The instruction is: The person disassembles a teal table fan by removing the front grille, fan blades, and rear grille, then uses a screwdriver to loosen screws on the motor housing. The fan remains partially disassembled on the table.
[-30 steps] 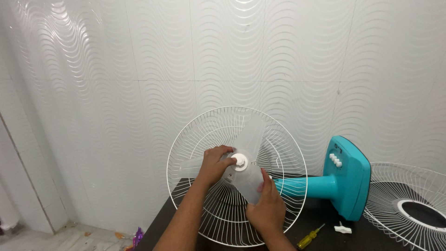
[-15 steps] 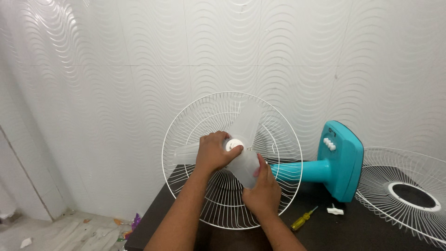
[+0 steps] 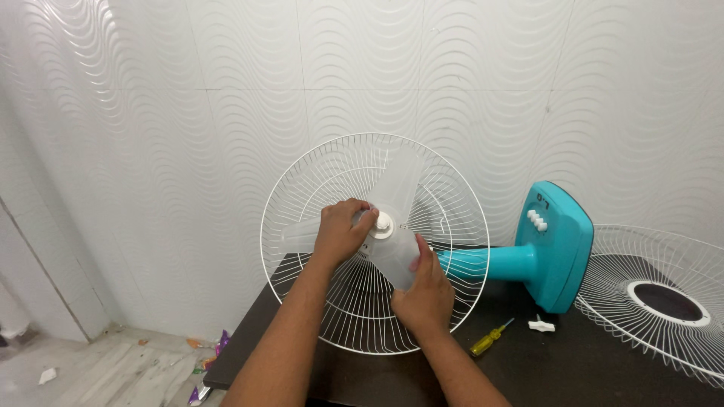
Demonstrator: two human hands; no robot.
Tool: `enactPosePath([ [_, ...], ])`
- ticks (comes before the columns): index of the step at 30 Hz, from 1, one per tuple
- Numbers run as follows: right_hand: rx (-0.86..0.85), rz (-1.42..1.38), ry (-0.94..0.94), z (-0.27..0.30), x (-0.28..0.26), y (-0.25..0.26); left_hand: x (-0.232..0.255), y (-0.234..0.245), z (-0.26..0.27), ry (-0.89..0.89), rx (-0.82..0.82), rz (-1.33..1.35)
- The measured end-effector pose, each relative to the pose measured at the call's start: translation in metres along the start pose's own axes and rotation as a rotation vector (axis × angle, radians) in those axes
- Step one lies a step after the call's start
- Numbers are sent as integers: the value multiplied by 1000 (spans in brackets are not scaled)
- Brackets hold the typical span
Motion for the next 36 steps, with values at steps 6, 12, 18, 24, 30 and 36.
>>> enactPosePath([
  [6, 71, -64, 20, 6, 2, 4, 19, -2, 2, -4, -13, -86],
  [12, 83, -52, 35, 4, -1, 5, 33, 1, 3, 3, -35, -133],
  [18, 23, -45, -3, 2, 0, 5, 17, -1, 1, -5, -92, -73],
  [24, 64, -56, 21, 1, -2, 8, -19, -6, -2, 17, -161, 155],
  [30, -10, -21, -31, 0, 1, 3, -18, -10, -2, -47, -151, 56],
  [36, -133, 7, -106, -2, 5, -5, -4, -3, -2, -48, -86, 37],
])
Point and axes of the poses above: each hand's wrist, its own z-axis away from the middle knuckle, its own y-axis out of the back of the hand, x = y × z, the point moved 10 cm from there along -z, towards the middle knuckle, and after that the axes turned 13 degrees about z, right-handed, at the moved point
